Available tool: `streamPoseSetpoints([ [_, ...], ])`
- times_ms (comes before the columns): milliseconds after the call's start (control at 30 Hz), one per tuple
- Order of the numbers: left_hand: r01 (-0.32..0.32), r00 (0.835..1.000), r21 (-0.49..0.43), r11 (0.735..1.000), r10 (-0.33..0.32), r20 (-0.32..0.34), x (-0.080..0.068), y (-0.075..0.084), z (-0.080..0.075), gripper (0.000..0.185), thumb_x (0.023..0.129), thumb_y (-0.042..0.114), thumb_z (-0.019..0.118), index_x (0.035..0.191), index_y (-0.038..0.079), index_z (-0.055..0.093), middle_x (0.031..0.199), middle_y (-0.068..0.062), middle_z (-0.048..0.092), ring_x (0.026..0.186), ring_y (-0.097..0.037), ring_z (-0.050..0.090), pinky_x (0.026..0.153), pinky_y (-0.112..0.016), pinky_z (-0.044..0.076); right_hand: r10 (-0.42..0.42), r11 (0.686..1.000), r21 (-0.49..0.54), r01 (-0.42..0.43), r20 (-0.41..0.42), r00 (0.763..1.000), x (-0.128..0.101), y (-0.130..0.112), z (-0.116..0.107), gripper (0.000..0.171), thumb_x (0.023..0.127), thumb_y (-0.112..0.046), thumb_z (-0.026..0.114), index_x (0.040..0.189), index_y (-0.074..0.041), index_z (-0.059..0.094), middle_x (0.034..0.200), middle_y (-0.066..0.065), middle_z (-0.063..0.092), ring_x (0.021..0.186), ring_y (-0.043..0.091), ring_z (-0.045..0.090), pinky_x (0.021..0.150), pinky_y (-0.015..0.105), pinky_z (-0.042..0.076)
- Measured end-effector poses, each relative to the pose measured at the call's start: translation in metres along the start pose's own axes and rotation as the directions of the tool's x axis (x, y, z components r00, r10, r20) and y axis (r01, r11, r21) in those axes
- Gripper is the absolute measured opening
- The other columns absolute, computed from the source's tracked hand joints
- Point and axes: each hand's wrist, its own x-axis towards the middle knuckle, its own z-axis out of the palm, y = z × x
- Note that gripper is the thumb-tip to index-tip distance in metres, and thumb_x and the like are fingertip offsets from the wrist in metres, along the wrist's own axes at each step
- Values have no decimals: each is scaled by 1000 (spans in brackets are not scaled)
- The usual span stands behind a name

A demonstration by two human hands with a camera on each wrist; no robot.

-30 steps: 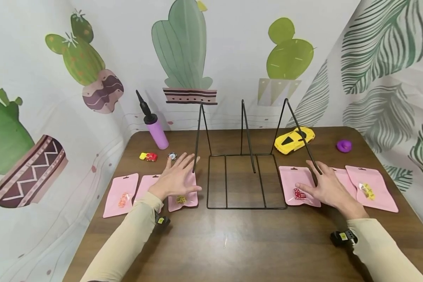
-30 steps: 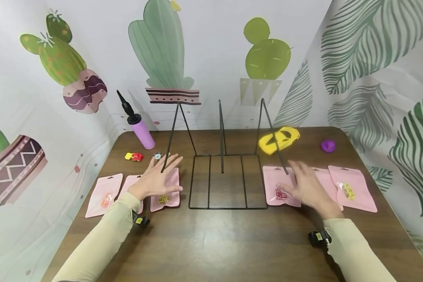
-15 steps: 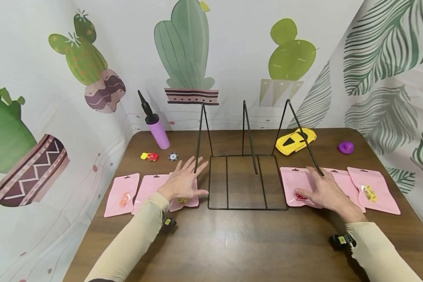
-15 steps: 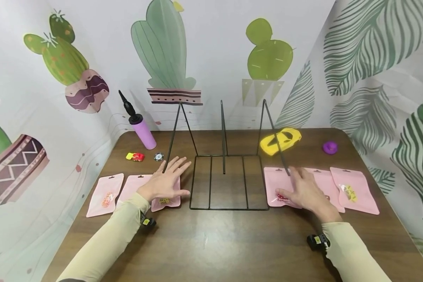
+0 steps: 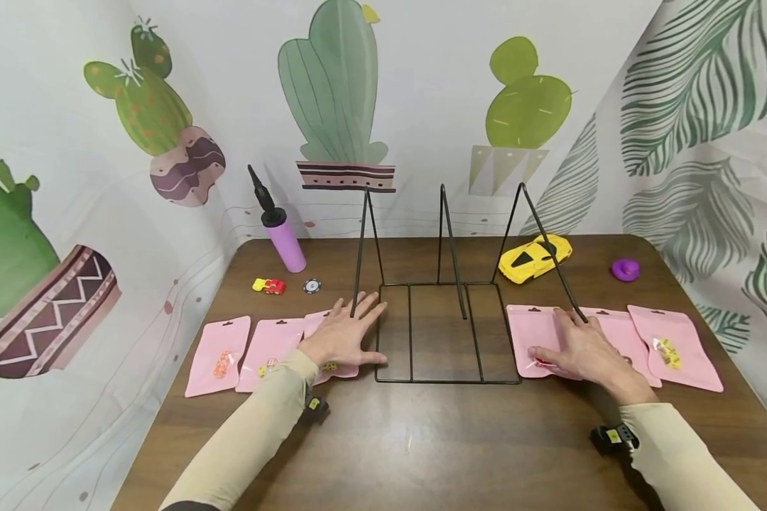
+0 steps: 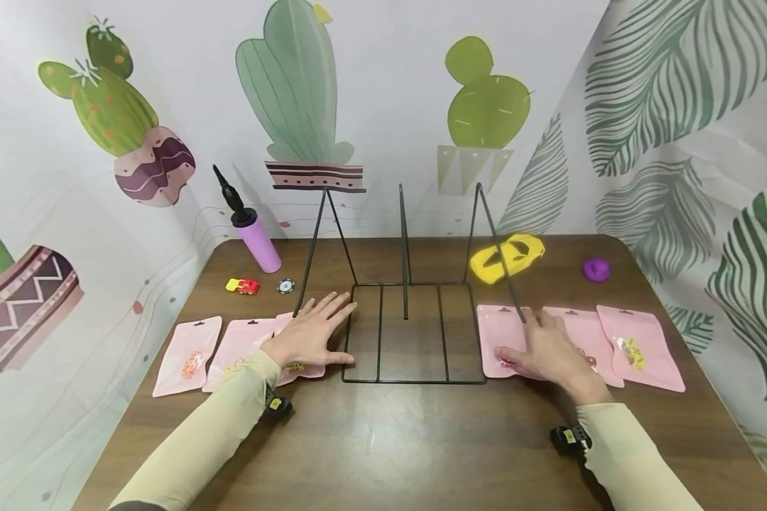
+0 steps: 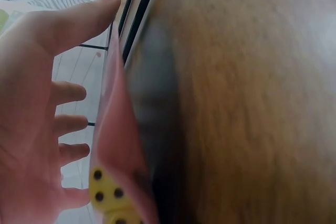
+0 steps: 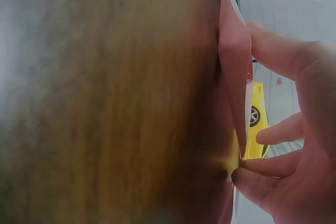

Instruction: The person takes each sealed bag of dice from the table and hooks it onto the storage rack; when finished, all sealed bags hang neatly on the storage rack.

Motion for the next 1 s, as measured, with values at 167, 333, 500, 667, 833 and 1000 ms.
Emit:
streamPoseSetpoints([
  [167, 3, 999, -10, 1000, -3, 35, 2, 3, 3, 108, 75, 83, 52, 157, 21, 20, 164, -9, 13, 150, -35, 14, 114, -64, 18, 3, 1000, -3, -3, 8, 1000, 1, -1, 1, 105, 80, -66, 65, 139, 15, 34, 136, 46, 38, 122, 66, 31, 99, 70, 30],
  [333, 19, 997, -7, 1000, -18, 74, 2, 4, 5, 111, 73, 84, 53, 157, 21, 18, 164, -8, 11, 150, -33, 12, 115, -64, 16, 24, 1000, -7, -23, 16, 1000, 3, -3, 1, 106, 79, -67, 66, 137, 16, 35, 131, 46, 41, 116, 68, 35, 95, 71, 34],
  [500, 37, 995, -5, 999, -36, 98, 3, 5, 7, 113, 72, 84, 54, 158, 20, 17, 165, -7, 10, 151, -31, 10, 115, -64, 12, 64, 998, -7, -64, 33, 997, 5, -5, 0, 110, 75, -68, 69, 134, 18, 33, 128, 48, 40, 113, 69, 39, 92, 72, 37],
  [667, 57, 992, -20, 998, -54, 115, 3, 6, 7, 116, 71, 84, 55, 158, 17, 16, 165, -7, 9, 151, -29, 9, 115, -64, 10, 103, 994, 16, -104, 72, 992, 7, -8, -3, 117, 74, -67, 71, 139, 20, 26, 134, 50, 34, 118, 67, 38, 96, 70, 35],
  [833, 57, 992, -27, 998, -54, 116, 4, 5, 7, 118, 70, 85, 56, 157, 15, 17, 165, -6, 9, 151, -29, 10, 114, -66, 11, 154, 986, 44, -161, 129, 980, 7, -10, -3, 123, 73, -65, 72, 140, 24, 20, 134, 53, 28, 122, 66, 34, 99, 69, 33],
  [1000, 53, 993, -35, 998, -49, 107, 3, 3, 9, 119, 69, 85, 56, 157, 14, 19, 165, -7, 10, 151, -29, 10, 113, -68, 13, 204, 971, 93, -220, 154, 967, 8, -12, -2, 123, 73, -59, 76, 143, 21, 14, 134, 52, 29, 122, 63, 36, 100, 69, 34],
])
